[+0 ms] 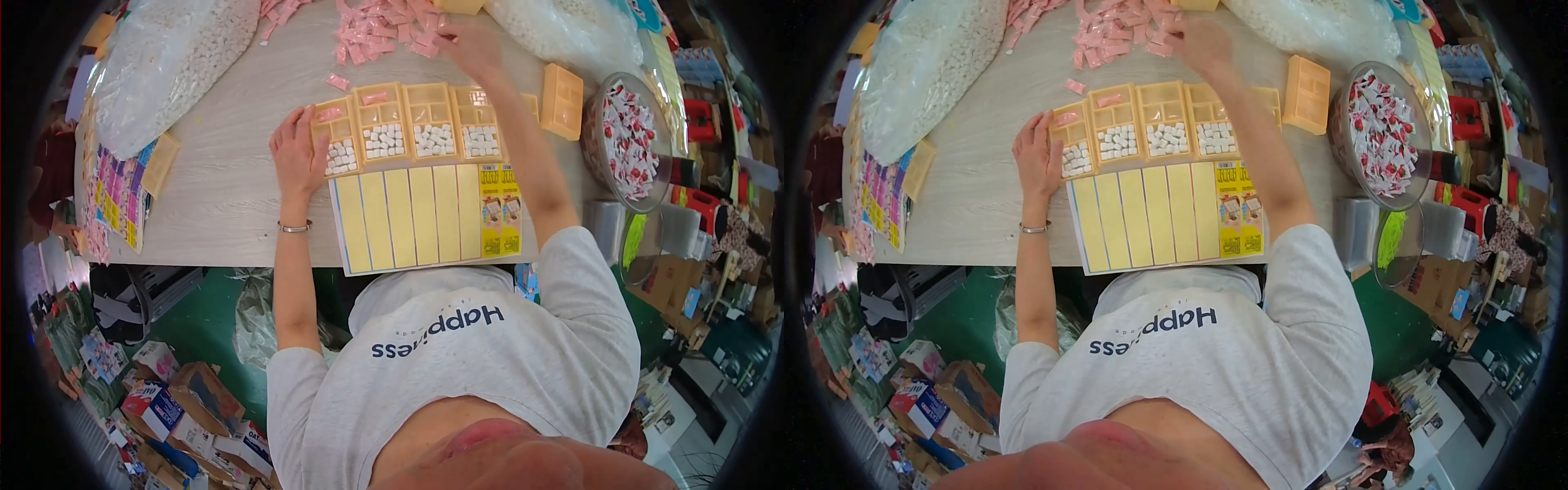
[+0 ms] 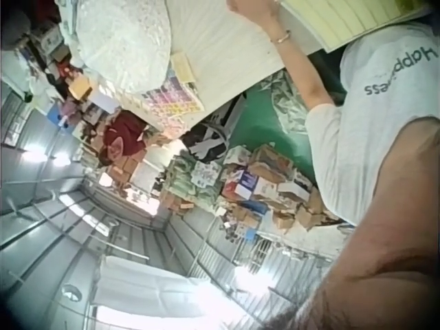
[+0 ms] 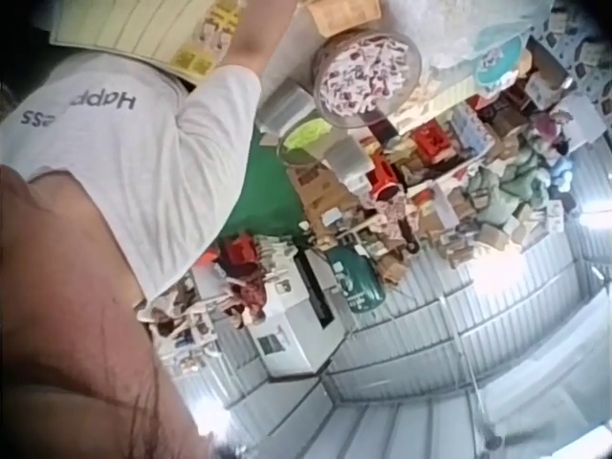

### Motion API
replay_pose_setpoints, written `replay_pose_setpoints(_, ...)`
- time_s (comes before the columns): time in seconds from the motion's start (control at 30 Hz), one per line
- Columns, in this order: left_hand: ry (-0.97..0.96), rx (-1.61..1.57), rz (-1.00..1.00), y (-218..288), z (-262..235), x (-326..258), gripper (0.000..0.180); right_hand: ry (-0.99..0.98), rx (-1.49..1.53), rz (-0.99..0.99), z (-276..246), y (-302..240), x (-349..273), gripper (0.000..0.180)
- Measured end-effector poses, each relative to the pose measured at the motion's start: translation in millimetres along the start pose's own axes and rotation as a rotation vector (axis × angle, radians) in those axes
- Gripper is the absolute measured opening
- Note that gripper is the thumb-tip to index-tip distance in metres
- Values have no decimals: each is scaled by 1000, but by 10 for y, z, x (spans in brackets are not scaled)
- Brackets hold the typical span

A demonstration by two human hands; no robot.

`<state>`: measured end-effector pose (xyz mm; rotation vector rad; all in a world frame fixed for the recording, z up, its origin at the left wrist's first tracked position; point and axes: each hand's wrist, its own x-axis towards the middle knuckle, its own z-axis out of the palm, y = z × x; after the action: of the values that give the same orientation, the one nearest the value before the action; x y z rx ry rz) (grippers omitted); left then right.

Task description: Placing small white components into plastic trays, applying adhesive labels, and packing units into a cardboard box.

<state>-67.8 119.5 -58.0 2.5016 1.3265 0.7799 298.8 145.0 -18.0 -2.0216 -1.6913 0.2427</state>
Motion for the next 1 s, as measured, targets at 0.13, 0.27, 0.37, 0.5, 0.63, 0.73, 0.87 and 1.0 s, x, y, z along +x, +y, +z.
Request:
replay_pose_setpoints(0.13,22,-53,-21,-36,24,-9,55,-287,99,-254,-233,-10,-382,20)
replay_pose_setpoints(0.27,53,-145,-44,-71,38,-34,57,-308,119,-312,-23,50,-546,18)
replay_pose_setpoints(0.37,53,-171,-41,-67,24,-19,58,-93,181,-299,67,114,-342,23)
replay_pose_setpoints(0.5,57,-161,-40,-61,12,-44,58,-169,-182,192,71,-198,-44,40)
replay_pose_setpoints(0.63,49,-225,-40,-42,42,-5,58,-98,-240,213,257,-24,37,46)
replay_pose_setpoints(0.73,78,-223,-27,-24,14,14,50,-34,-217,147,64,194,-69,34)
replay_pose_setpoints(0.87,72,-148,-16,-16,-25,-17,50,19,-159,-136,-328,397,-581,16)
replay_pose_setpoints(1.0,58,-152,-34,-54,7,-6,56,-29,-296,-304,-330,308,-1041,11)
